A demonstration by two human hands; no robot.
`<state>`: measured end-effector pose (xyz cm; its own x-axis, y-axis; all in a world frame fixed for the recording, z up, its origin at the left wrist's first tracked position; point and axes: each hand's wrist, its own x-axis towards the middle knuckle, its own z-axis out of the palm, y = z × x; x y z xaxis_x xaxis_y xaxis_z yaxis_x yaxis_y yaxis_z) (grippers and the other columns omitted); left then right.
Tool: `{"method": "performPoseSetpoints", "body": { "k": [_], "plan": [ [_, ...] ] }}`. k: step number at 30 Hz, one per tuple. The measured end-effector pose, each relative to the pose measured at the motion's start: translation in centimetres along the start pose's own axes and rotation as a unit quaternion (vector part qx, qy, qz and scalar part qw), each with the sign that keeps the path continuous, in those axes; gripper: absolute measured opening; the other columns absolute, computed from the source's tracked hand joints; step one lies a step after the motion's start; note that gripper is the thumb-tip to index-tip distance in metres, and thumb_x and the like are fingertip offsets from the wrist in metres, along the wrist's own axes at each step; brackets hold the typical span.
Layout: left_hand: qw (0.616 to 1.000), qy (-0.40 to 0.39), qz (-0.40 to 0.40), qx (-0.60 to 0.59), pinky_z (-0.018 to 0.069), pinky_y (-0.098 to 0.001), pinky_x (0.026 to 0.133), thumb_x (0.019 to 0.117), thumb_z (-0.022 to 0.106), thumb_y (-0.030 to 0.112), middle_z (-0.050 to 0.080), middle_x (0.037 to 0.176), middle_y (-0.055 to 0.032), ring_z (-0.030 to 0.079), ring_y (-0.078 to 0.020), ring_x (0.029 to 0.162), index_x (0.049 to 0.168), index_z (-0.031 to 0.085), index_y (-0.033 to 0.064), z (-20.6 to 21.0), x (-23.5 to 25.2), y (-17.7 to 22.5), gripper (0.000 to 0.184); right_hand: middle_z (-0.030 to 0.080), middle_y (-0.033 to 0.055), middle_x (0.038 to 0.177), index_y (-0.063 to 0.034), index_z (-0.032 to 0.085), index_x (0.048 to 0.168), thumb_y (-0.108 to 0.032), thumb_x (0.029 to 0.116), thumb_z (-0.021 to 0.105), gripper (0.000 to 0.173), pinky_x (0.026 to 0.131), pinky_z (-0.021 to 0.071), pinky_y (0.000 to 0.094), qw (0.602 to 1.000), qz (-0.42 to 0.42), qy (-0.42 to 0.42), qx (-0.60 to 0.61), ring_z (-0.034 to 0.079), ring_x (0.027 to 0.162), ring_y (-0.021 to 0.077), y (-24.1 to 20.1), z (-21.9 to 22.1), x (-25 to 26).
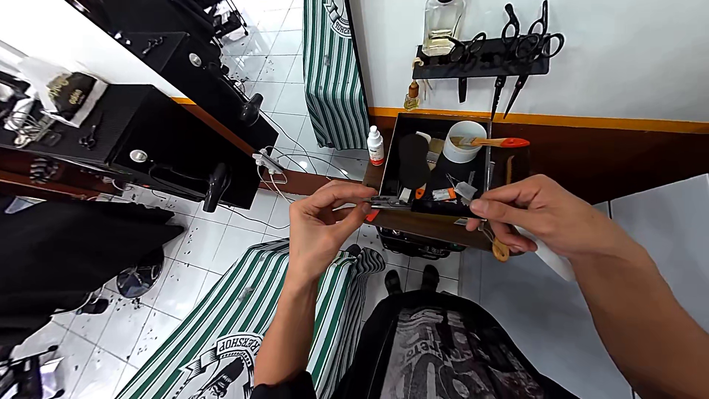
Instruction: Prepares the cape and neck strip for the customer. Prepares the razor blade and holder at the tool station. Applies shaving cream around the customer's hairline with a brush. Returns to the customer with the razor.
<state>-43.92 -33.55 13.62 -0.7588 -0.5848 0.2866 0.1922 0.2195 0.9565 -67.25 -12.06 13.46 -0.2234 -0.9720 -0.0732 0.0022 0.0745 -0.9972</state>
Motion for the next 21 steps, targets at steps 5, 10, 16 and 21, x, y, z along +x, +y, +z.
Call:
{"method": "performPoseSetpoints", "body": {
  "k": [5, 10, 16, 21],
  "plan": [
    [0.999, -0.011, 0.021, 0.039, 0.0641, -0.0310, 0.082, 0.0841, 0.070, -0.008, 0.072, 0.110, -0.0062, 0.072, -0.0161, 0.096, 0.112, 0.075, 0.0009, 0.4, 0.0, 0.2, 0.029, 0.056, -0.0029, 0.051, -0.0090, 0.076, 0.086, -0.019, 0.1057, 0.056, 0.030, 0.035, 0.0405, 0.0123, 1.000, 0.004, 0.008, -0.002, 0.047, 0.037, -0.0011, -0.1, 0.0, 0.0],
    [0.988, -0.022, 0.080, 0.130, 0.0649, -0.0290, 0.080, 0.0866, 0.071, -0.003, 0.069, 0.113, -0.0069, 0.072, -0.0143, 0.097, 0.116, 0.074, -0.0010, 1.1, 0.1, 0.3, 0.029, 0.056, -0.0030, 0.051, -0.0082, 0.076, 0.086, -0.019, 0.1057, 0.056, 0.030, 0.036, 0.0416, 0.0124, 1.000, -0.002, 0.004, 0.008, 0.048, 0.038, -0.0011, 0.1, -0.1, 0.0],
    [0.966, -0.012, 0.121, 0.227, 0.0641, -0.0250, 0.076, 0.0894, 0.070, 0.001, 0.070, 0.108, -0.0048, 0.071, -0.0092, 0.090, 0.113, 0.076, 0.0022, 1.5, 0.1, 0.3, 0.024, 0.056, -0.0025, 0.051, -0.0078, 0.075, 0.086, -0.020, 0.1059, 0.056, 0.030, 0.036, 0.0419, 0.0128, 1.000, 0.000, 0.005, 0.011, 0.048, 0.038, -0.0007, 0.3, 0.0, 0.0],
    [0.962, -0.016, 0.129, 0.239, 0.0639, -0.0232, 0.072, 0.0896, 0.069, 0.000, 0.069, 0.104, -0.0056, 0.070, -0.0084, 0.086, 0.108, 0.077, 0.0013, 1.7, 0.1, 0.2, 0.020, 0.056, -0.0026, 0.051, -0.0077, 0.076, 0.087, -0.019, 0.1056, 0.057, 0.029, 0.036, 0.0409, 0.0125, 1.000, 0.001, 0.013, 0.014, 0.047, 0.038, -0.0007, 0.3, 0.1, -0.2]
  ]
}}
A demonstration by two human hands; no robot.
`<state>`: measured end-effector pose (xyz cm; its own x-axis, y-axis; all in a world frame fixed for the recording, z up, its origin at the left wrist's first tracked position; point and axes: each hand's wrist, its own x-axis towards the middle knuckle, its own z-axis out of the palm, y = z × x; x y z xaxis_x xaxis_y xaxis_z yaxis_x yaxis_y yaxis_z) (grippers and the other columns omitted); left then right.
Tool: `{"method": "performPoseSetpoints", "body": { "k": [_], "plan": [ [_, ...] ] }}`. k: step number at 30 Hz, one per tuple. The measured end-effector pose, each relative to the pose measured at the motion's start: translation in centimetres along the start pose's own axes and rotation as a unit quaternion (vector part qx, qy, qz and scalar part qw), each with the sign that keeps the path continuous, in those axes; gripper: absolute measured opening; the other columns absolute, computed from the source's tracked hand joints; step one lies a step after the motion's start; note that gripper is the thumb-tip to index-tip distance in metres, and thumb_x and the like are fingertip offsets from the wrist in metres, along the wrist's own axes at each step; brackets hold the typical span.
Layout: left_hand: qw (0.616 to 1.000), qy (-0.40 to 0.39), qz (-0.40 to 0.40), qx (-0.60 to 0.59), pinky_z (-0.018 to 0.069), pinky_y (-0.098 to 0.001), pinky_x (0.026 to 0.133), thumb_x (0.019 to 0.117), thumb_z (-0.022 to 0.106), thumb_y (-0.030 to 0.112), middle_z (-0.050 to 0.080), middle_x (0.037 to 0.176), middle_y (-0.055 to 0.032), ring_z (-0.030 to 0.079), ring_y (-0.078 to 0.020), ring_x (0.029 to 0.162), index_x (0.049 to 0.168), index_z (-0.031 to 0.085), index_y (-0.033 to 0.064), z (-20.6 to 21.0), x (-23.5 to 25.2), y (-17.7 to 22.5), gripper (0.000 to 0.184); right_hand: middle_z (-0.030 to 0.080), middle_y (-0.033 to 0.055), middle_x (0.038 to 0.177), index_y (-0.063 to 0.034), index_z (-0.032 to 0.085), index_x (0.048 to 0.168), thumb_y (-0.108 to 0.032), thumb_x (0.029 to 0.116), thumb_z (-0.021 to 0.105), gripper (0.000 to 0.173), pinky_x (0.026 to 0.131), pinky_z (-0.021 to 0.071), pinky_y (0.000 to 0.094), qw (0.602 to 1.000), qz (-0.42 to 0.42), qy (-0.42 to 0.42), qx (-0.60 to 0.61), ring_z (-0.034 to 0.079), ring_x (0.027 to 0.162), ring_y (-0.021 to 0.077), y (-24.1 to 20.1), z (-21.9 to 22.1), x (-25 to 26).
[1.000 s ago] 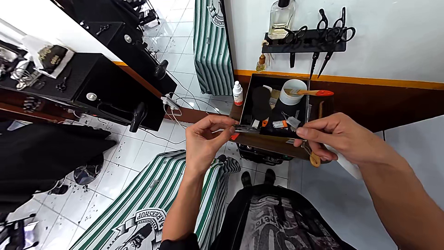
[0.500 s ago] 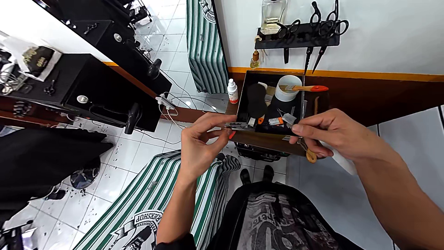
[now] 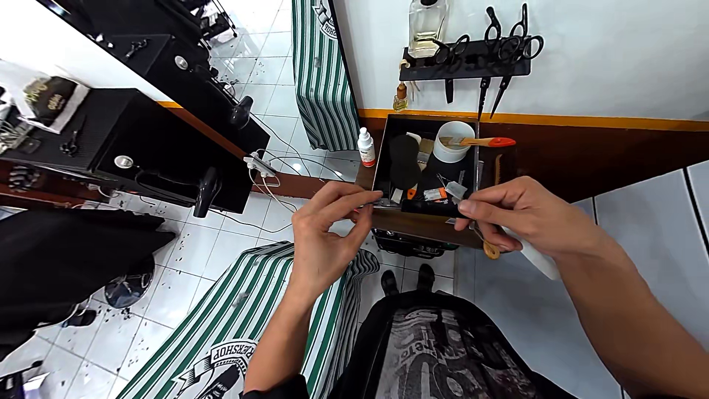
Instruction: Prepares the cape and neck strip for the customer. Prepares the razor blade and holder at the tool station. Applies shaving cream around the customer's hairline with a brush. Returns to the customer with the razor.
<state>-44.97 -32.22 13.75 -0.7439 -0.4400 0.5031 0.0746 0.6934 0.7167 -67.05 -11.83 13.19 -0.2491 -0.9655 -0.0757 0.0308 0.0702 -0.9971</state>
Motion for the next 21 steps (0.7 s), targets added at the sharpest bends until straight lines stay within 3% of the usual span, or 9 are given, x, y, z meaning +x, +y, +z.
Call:
{"method": "performPoseSetpoints", "body": {
  "k": [11, 21],
  "plan": [
    [0.998, 0.060, 0.014, -0.013, 0.0647, -0.0254, 0.074, 0.0884, 0.073, 0.004, 0.070, 0.107, -0.0061, 0.071, -0.0104, 0.093, 0.103, 0.077, 0.0018, 1.2, 0.6, 0.2, 0.016, 0.061, -0.0066, 0.057, -0.0110, 0.077, 0.089, -0.017, 0.1041, 0.057, 0.025, 0.040, 0.0420, 0.0108, 0.996, -0.050, 0.069, -0.036, 0.049, 0.042, -0.0033, 0.5, 1.4, -0.8],
    [0.993, 0.105, 0.021, -0.044, 0.0648, -0.0262, 0.074, 0.0862, 0.075, 0.004, 0.069, 0.107, -0.0065, 0.071, -0.0105, 0.088, 0.104, 0.076, 0.0002, 1.9, 1.1, 0.7, 0.018, 0.063, -0.0130, 0.065, -0.0112, 0.076, 0.096, -0.018, 0.1048, 0.057, 0.022, 0.045, 0.0437, 0.0084, 0.983, -0.124, 0.127, -0.046, 0.051, 0.049, -0.0076, 1.8, 3.1, -1.5]
  ]
}}
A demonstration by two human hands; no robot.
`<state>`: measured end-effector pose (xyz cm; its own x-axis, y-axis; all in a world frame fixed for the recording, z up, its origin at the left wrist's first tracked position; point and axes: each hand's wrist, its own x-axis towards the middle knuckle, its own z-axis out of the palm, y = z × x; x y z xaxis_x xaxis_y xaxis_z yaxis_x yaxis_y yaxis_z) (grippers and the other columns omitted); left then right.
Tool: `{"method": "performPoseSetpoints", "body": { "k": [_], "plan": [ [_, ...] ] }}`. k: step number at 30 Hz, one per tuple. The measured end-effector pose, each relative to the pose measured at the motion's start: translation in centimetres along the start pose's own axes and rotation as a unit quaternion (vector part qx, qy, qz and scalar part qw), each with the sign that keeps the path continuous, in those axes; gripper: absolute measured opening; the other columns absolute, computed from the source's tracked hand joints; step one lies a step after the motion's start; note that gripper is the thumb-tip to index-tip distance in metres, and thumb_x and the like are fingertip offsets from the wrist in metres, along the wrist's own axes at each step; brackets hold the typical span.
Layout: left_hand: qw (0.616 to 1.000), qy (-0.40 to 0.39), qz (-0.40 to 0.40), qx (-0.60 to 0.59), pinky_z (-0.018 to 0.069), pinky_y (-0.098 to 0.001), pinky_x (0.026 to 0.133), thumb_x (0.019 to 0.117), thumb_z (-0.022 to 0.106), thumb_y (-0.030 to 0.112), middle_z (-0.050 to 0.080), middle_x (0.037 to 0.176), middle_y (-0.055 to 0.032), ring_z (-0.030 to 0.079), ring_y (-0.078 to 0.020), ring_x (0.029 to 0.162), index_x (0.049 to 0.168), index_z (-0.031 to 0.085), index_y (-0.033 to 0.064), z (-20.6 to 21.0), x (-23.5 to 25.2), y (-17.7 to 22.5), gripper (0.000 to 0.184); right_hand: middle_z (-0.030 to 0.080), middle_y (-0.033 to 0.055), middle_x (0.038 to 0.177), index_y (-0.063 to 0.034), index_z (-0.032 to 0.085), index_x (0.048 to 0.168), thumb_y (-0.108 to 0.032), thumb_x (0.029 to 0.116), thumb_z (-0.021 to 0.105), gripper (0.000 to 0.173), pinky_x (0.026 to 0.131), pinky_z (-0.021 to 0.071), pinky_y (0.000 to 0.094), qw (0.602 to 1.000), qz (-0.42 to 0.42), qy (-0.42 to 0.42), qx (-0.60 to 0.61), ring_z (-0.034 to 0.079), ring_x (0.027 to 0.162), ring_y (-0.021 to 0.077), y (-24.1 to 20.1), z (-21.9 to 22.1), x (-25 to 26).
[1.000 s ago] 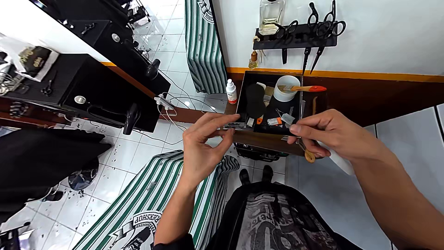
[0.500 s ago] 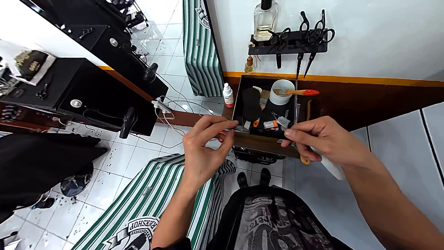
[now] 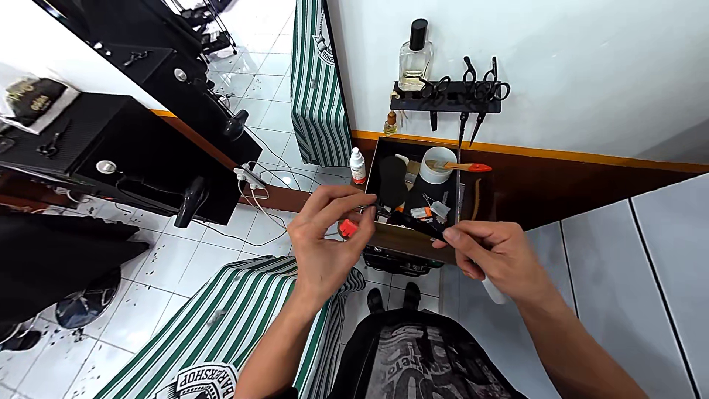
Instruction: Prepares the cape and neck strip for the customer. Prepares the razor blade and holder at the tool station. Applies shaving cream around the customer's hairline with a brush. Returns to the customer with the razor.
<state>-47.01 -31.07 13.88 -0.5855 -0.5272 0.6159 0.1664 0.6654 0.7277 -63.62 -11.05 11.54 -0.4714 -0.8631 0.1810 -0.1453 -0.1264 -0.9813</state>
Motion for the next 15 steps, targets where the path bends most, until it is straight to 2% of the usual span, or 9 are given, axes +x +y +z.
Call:
{"method": "performPoseSetpoints", "body": {
  "k": [9, 13, 15],
  "plan": [
    [1.000, 0.013, 0.009, 0.006, 0.0649, -0.0264, 0.076, 0.0845, 0.075, 0.002, 0.068, 0.108, -0.0075, 0.071, -0.0113, 0.090, 0.100, 0.076, -0.0002, 0.5, 0.2, 0.0, 0.016, 0.062, -0.0145, 0.067, -0.0092, 0.075, 0.096, -0.018, 0.1047, 0.057, 0.021, 0.048, 0.0431, 0.0071, 0.998, -0.054, 0.030, -0.030, 0.051, 0.052, -0.0105, 0.6, 1.0, -0.5],
    [1.000, 0.008, 0.021, 0.018, 0.0644, -0.0265, 0.077, 0.0858, 0.075, 0.003, 0.069, 0.109, -0.0078, 0.071, -0.0113, 0.091, 0.103, 0.076, 0.0003, 1.0, 0.1, -0.1, 0.018, 0.067, -0.0117, 0.075, -0.0055, 0.074, 0.095, -0.017, 0.1042, 0.058, 0.022, 0.050, 0.0430, 0.0066, 0.994, -0.082, 0.044, -0.055, 0.051, 0.056, -0.0120, 0.8, 1.5, -0.4],
    [0.999, 0.010, 0.024, 0.020, 0.0645, -0.0290, 0.079, 0.0859, 0.075, 0.003, 0.070, 0.110, -0.0081, 0.071, -0.0130, 0.092, 0.109, 0.075, -0.0002, 1.3, 0.1, -0.1, 0.023, 0.067, -0.0105, 0.074, -0.0037, 0.074, 0.094, -0.017, 0.1037, 0.059, 0.023, 0.051, 0.0438, 0.0065, 0.992, -0.095, 0.052, -0.069, 0.052, 0.056, -0.0121, 0.9, 1.7, -0.2]
  ]
}}
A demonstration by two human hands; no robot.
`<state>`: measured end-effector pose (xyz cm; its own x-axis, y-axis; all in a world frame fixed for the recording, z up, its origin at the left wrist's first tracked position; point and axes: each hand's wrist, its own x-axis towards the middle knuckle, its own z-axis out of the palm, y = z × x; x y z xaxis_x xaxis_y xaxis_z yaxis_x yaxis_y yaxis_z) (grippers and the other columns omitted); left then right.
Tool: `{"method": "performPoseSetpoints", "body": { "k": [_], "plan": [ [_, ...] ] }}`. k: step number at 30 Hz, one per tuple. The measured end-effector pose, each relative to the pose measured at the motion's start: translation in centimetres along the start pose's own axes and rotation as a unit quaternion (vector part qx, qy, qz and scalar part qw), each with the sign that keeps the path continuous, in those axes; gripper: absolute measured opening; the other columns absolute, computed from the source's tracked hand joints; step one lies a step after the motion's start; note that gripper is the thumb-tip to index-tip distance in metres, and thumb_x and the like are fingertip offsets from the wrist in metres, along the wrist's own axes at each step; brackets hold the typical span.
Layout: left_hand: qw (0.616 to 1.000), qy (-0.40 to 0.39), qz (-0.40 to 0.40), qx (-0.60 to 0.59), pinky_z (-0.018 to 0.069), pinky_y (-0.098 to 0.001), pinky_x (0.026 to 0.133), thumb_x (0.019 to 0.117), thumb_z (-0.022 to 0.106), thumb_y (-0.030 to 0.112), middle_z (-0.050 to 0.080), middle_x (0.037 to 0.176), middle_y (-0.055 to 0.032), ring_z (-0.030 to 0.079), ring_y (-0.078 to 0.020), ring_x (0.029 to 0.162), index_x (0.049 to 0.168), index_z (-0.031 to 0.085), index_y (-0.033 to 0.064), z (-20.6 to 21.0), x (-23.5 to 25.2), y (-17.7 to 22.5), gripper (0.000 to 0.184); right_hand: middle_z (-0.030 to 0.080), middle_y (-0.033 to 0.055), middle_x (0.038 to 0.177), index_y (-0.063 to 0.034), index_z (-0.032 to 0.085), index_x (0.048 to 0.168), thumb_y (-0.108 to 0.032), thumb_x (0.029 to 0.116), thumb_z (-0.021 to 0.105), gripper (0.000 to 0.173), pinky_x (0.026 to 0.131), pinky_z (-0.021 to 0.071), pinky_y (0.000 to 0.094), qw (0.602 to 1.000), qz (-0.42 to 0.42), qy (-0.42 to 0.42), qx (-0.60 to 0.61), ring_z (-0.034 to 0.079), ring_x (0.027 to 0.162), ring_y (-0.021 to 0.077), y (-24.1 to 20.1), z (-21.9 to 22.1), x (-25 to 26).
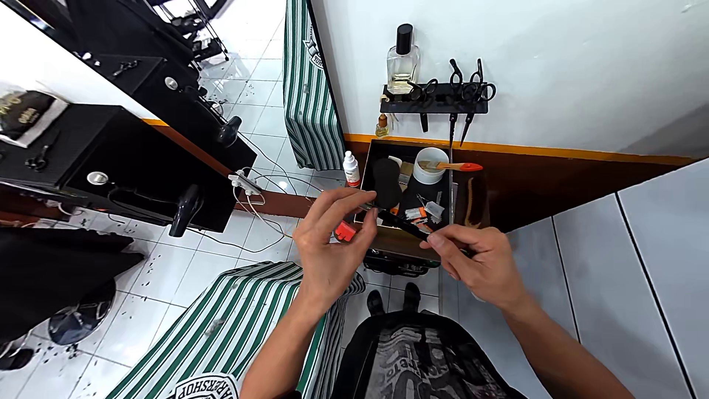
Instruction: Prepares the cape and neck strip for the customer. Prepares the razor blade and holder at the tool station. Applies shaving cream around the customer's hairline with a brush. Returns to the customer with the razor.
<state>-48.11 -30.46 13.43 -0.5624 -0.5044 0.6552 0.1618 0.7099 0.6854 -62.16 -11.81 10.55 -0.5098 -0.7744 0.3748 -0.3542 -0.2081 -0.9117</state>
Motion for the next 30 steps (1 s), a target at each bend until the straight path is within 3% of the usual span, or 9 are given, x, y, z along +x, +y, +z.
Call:
{"method": "performPoseSetpoints", "body": {
  "k": [4, 9, 15, 19, 23, 25, 30],
  "plan": [
    [1.000, -0.003, -0.011, -0.013, 0.0633, -0.0335, 0.085, 0.0872, 0.075, 0.003, 0.073, 0.116, -0.0095, 0.073, -0.0177, 0.102, 0.127, 0.064, -0.0022, 0.2, 0.1, -0.2, 0.042, 0.066, -0.0066, 0.072, 0.0006, 0.074, 0.094, -0.019, 0.1043, 0.059, 0.027, 0.053, 0.0448, 0.0066, 0.999, -0.032, 0.009, -0.035, 0.053, 0.058, -0.0115, 0.3, 0.4, 0.0],
    [0.998, -0.010, -0.053, -0.045, 0.0623, -0.0357, 0.091, 0.0879, 0.076, 0.004, 0.074, 0.120, -0.0094, 0.073, -0.0194, 0.106, 0.135, 0.057, -0.0026, -0.1, 0.4, 0.0, 0.052, 0.069, 0.0025, 0.072, 0.0044, 0.075, 0.094, -0.019, 0.1040, 0.060, 0.029, 0.056, 0.0459, 0.0082, 0.991, -0.088, 0.034, -0.091, 0.056, 0.060, -0.0088, 0.7, 1.0, 0.0],
    [0.995, 0.007, -0.077, -0.067, 0.0625, -0.0337, 0.092, 0.0893, 0.075, 0.002, 0.075, 0.120, -0.0086, 0.074, -0.0183, 0.106, 0.137, 0.059, -0.0029, -0.1, 0.7, -0.1, 0.050, 0.058, -0.0125, 0.064, -0.0013, 0.072, 0.093, -0.017, 0.1082, 0.048, 0.033, 0.048, 0.0402, 0.0082, 0.999, -0.004, 0.049, -0.019, 0.048, 0.053, -0.0109, 0.3, 1.7, 0.5],
    [0.996, 0.002, -0.078, -0.052, 0.0627, -0.0309, 0.091, 0.0938, 0.071, 0.006, 0.075, 0.119, -0.0065, 0.074, -0.0145, 0.105, 0.135, 0.062, -0.0016, 0.5, 0.5, -0.2, 0.042, 0.058, -0.0123, 0.066, -0.0002, 0.073, 0.098, -0.015, 0.1091, 0.043, 0.035, 0.048, 0.0395, 0.0086, 0.999, 0.011, 0.050, -0.014, 0.046, 0.053, -0.0102, 0.3, 2.0, 0.8],
    [0.996, -0.008, -0.087, -0.037, 0.0601, -0.0231, 0.078, 0.0989, 0.059, 0.004, 0.077, 0.117, -0.0039, 0.074, -0.0055, 0.093, 0.140, 0.057, -0.0006, 1.2, 0.0, -0.1, 0.042, 0.059, -0.0122, 0.066, -0.0022, 0.073, 0.099, -0.014, 0.1096, 0.037, 0.039, 0.046, 0.0392, 0.0110, 0.993, 0.086, 0.056, 0.059, 0.045, 0.050, -0.0073, -0.2, 2.3, 1.3],
    [0.995, -0.007, -0.089, -0.034, 0.0568, -0.0199, 0.073, 0.0966, 0.053, 0.002, 0.076, 0.117, -0.0036, 0.072, -0.0012, 0.087, 0.142, 0.055, -0.0009, 1.7, -0.4, -0.2, 0.045, 0.057, -0.0123, 0.064, -0.0033, 0.073, 0.099, -0.015, 0.1098, 0.034, 0.042, 0.046, 0.0398, 0.0121, 0.986, 0.118, 0.058, 0.100, 0.044, 0.048, -0.0057, -0.2, 2.6, 1.6],
    [0.994, -0.007, -0.098, -0.041, 0.0578, -0.0238, 0.079, 0.0913, 0.049, -0.001, 0.072, 0.129, -0.0053, 0.072, -0.0056, 0.099, 0.146, 0.050, -0.0008, 2.4, -1.2, -0.8, 0.055, 0.052, -0.0132, 0.059, -0.0019, 0.073, 0.101, -0.010, 0.1052, 0.031, 0.043, 0.046, 0.0408, 0.0138, 0.979, 0.145, 0.050, 0.134, 0.044, 0.046, -0.0041, 0.4, 2.9, 1.7]
  ]
}}
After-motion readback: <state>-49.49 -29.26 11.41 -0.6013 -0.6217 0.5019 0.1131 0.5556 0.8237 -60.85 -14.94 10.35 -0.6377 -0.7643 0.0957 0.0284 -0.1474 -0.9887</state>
